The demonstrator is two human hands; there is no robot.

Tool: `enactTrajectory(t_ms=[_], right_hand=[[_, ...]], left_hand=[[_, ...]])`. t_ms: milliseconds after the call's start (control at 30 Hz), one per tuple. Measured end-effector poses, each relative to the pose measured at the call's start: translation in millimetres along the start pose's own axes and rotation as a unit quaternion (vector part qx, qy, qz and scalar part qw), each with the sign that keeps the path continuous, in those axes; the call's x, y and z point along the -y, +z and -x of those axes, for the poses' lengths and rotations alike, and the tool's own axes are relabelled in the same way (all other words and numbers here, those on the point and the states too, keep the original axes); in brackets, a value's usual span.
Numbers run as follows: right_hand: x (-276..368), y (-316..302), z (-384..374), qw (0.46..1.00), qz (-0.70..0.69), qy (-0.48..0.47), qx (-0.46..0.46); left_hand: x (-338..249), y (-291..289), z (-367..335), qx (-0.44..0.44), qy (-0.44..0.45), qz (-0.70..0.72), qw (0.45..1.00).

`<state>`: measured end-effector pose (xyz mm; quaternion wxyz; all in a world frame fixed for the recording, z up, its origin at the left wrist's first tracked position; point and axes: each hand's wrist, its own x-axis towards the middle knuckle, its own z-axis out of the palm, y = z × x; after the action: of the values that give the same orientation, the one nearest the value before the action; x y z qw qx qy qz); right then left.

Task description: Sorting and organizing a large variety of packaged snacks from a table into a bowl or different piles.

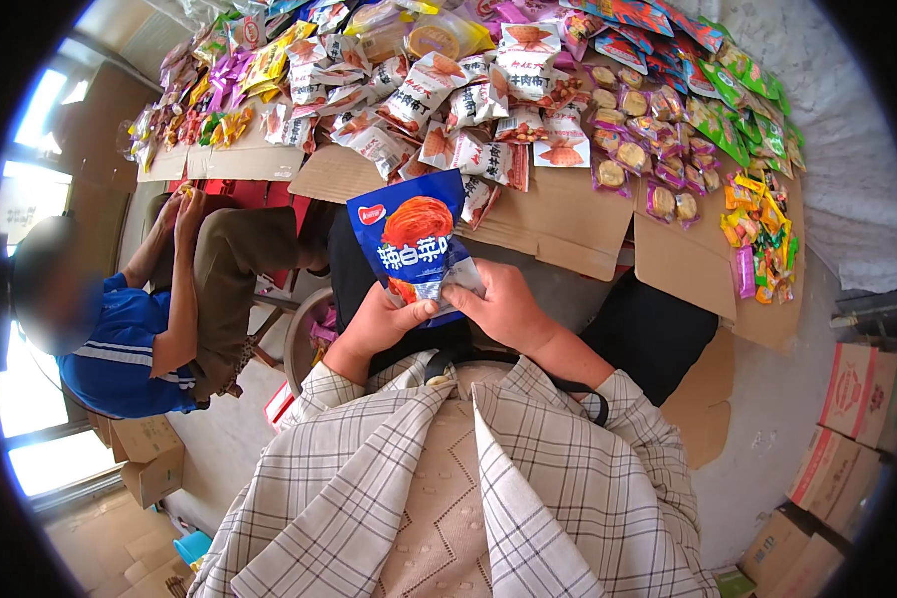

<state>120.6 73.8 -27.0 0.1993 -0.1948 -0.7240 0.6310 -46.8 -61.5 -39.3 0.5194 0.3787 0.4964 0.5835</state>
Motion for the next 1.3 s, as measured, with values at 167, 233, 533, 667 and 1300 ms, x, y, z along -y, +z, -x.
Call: enactTrajectory(t_ms=[167,233,533,667,1300], right_hand=[[17,-2,1,0.999,-0.04,0.012,0.027],[18,-3,1,1.0,-0.018,-0.001,0.024],[27,-4,-4,0.996,0.069,-0.035,0.05],[34,-22,-3,0.996,0.086,-0.036,0.006],[150,-43,-216,0.996,-0.057,-0.062,-0.034]], left_hand=[[-6,0,2,0.004,-0.003,-0.024,1.0],[-5,0,0,0.001,0.0,-0.018,1.0],[4,-8,4,0.005,0.018,0.019,1.0],[-6,-5,-1,0.054,0.029,-0.083,0.995],[-14,-10,0,0.096,0.068,-0.192,0.974]])
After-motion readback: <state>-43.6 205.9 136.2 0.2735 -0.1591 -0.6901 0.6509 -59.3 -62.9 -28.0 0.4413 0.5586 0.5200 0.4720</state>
